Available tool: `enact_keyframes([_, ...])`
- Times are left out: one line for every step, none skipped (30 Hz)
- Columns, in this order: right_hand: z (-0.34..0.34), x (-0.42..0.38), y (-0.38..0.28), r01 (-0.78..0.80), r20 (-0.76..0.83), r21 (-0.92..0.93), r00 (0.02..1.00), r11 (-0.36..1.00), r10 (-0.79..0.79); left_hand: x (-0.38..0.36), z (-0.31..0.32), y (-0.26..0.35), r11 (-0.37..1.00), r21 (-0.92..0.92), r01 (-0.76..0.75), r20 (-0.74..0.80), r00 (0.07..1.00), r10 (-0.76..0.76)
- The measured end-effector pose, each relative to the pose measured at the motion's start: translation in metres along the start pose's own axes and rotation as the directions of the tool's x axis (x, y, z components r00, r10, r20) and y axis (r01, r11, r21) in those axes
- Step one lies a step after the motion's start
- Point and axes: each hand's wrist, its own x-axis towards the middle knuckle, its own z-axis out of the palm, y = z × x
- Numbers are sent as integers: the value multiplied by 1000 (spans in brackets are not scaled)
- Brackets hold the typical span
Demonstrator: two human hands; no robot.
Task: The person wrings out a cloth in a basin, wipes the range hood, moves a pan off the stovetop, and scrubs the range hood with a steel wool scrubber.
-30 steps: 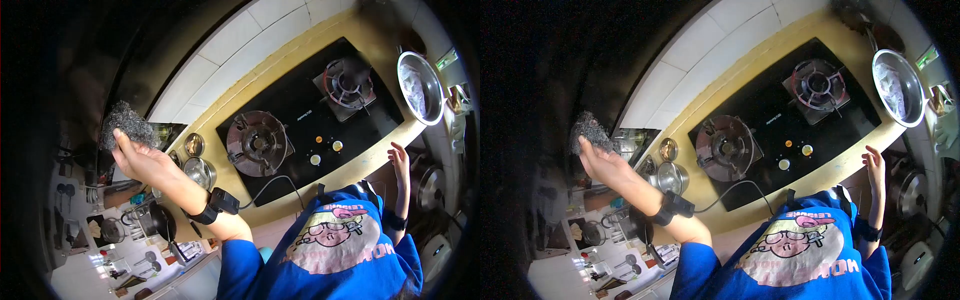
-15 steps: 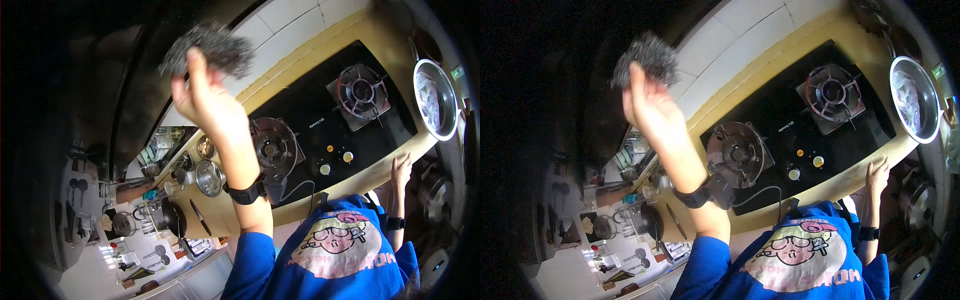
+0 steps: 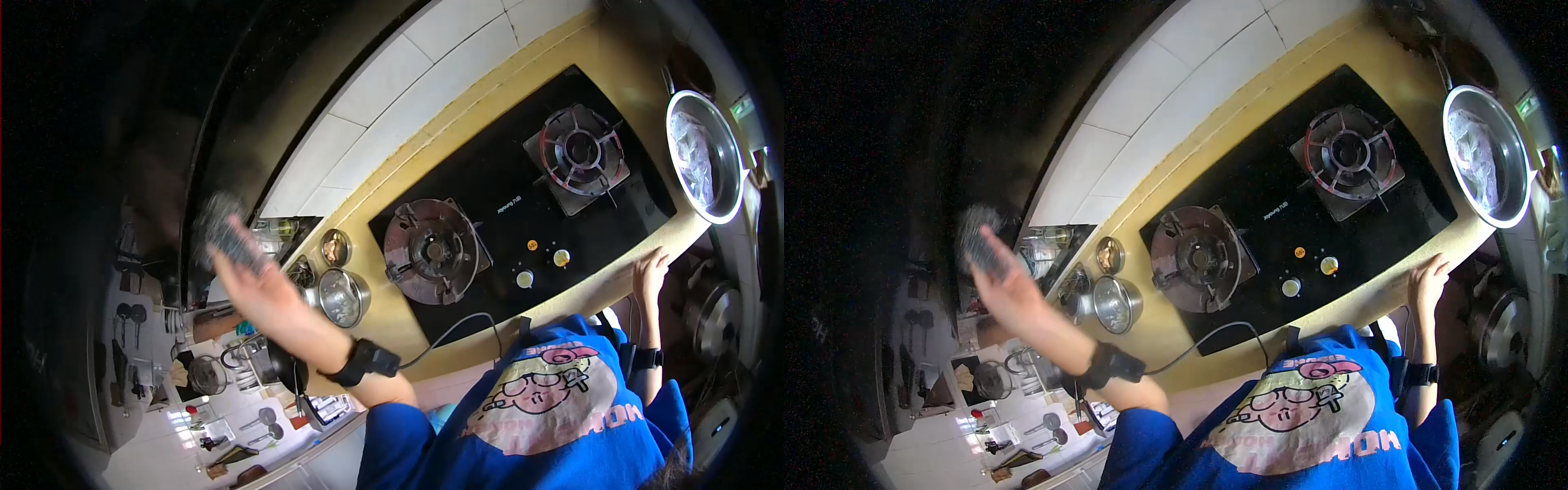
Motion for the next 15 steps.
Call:
enact_keyframes([6,1,2,4,-23,-32,1000,999,-5,7,-13,10,997,43,-57,-40,997,59])
enact_keyframes([10,1,2,13,-44,-65,999,998,-16,15,-29,20,989,93,-114,-82,989,122])
enact_keyframes([8,1,0,-6,-42,-81,999,997,2,20,-38,29,994,57,-89,-107,990,94])
enact_keyframes([8,2,-4,-25,-45,-96,999,995,21,24,-45,29,991,78,-105,-87,990,112])
enact_keyframes([6,1,-8,-42,-45,-112,998,993,37,26,-49,30,987,101,-122,-69,989,130])
enact_keyframes([4,2,-12,-51,-44,-121,998,991,46,26,-53,31,982,124,-141,-51,988,148])
enact_keyframes([3,3,-16,-62,-43,-131,997,990,57,27,-54,30,972,172,-159,-7,987,162])
enact_keyframes([2,3,-18,-74,-40,-141,997,987,69,25,-49,28,973,175,-148,-19,988,153])
enact_keyframes([7,4,-18,-84,-65,-172,995,982,74,21,-40,23,975,177,-136,-28,989,143])
enact_keyframes([10,5,-16,-79,-54,-164,996,983,71,17,-30,15,977,177,-123,-35,991,131])
enact_keyframes([8,5,-17,-76,-43,-156,997,985,70,16,-22,6,993,101,-57,-31,998,60])
enact_keyframes([4,4,-19,-73,-30,-149,997,986,69,15,-15,-4,999,-18,30,128,991,-28])
enact_keyframes([2,1,-22,-78,-34,-179,997,981,73,11,-2,-15,997,-9,72,151,986,-69])
enact_keyframes([-1,-1,-27,-88,-40,-208,996,974,81,5,16,-28,993,1,114,177,978,-113])
enact_keyframes([-4,-2,-32,-101,-48,-236,995,966,92,-3,33,-39,990,-24,141,216,967,-132])
